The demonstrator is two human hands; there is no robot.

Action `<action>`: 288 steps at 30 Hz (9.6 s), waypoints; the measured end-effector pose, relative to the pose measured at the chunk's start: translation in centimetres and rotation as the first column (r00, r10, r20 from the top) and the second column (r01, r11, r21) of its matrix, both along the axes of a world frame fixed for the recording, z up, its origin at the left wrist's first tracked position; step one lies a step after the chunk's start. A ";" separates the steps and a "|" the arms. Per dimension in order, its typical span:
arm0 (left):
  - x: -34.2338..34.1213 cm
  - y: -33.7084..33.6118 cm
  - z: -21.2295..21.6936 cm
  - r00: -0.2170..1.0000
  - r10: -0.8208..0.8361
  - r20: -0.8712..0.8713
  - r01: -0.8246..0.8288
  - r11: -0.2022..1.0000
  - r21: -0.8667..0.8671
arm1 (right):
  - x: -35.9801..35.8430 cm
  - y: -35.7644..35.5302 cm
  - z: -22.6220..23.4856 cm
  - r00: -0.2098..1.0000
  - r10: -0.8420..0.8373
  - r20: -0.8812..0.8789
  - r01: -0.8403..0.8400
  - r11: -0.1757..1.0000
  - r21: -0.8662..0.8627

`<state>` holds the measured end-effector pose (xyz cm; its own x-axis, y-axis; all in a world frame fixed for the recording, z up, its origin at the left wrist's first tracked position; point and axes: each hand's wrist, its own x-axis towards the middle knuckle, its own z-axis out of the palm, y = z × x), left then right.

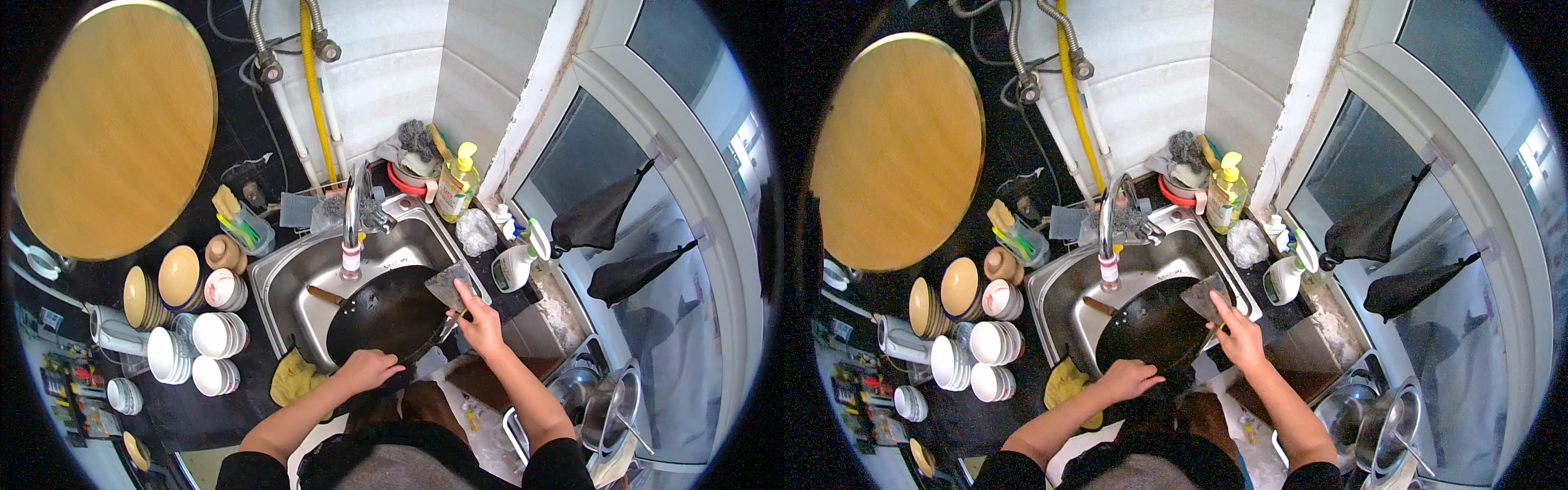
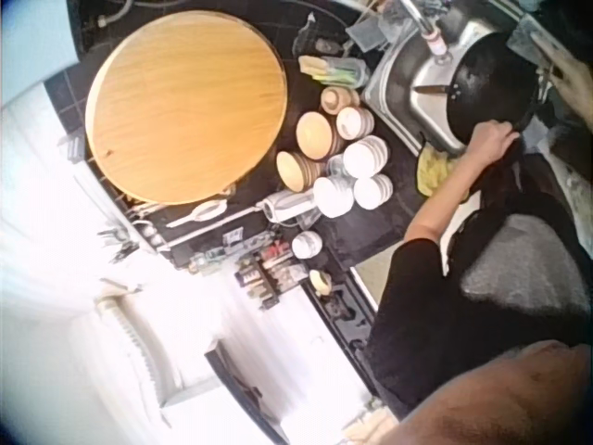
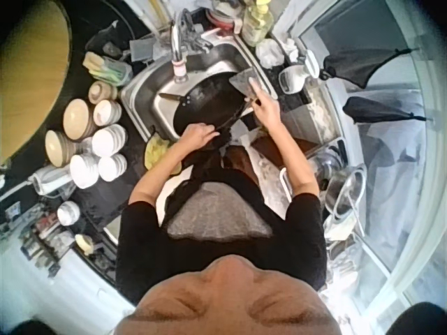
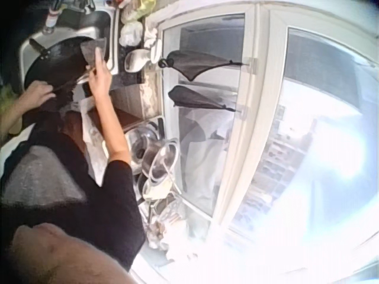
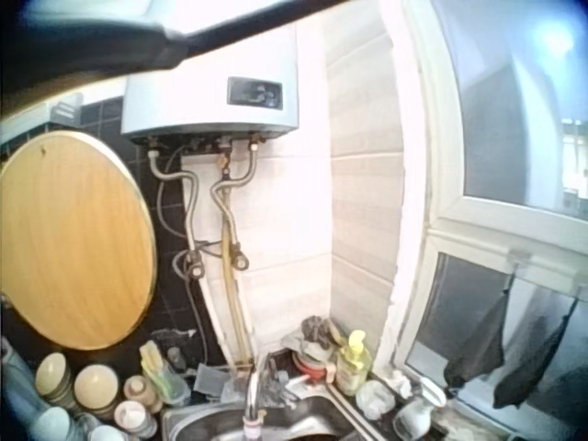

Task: The person scrubs a black frying pan with a metal scraper and a sponge under running water in a kitchen sink. They repeatedly scrape the pan's surface and rinse it, then briefly scrub a second pan before returning to the first one.

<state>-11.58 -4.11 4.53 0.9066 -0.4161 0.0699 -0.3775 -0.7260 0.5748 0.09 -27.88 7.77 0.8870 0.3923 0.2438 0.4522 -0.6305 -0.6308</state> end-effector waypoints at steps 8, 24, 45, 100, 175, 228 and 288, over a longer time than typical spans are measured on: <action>2.2 -4.0 3.3 0.985 0.174 -0.012 -0.172 0.956 -0.237 | 0.8 -0.8 -1.5 0.998 0.049 0.047 -0.052 0.997 0.059; 4.7 -10.7 0.4 0.929 0.332 -0.165 -0.370 0.861 -0.350 | 0.7 -6.5 -0.4 0.574 0.055 -0.817 0.437 0.823 0.362; 4.7 -11.6 1.3 0.926 0.325 -0.193 -0.361 0.912 -0.197 | 4.8 -4.4 11.5 0.369 -0.122 -0.922 -0.520 0.794 -0.313; 4.5 -11.6 -0.4 0.949 0.315 -0.022 -0.313 0.927 -0.210 | 12.4 1.8 6.4 0.368 -0.209 -0.906 -0.886 0.219 -0.410; 5.7 -11.3 -0.9 0.946 0.316 -0.075 -0.325 0.909 -0.261 | 13.3 2.3 9.8 0.787 0.313 -0.531 -0.593 0.151 -0.791; 6.3 -11.5 -0.9 0.942 0.324 -0.090 -0.336 0.905 -0.260 | 16.1 2.0 7.5 0.480 0.023 -0.877 -0.877 0.056 -0.478; 7.4 -11.2 -0.3 0.940 0.315 -0.131 -0.339 0.907 -0.250 | 12.8 -5.2 6.5 0.764 0.069 -0.641 -0.576 0.521 -0.630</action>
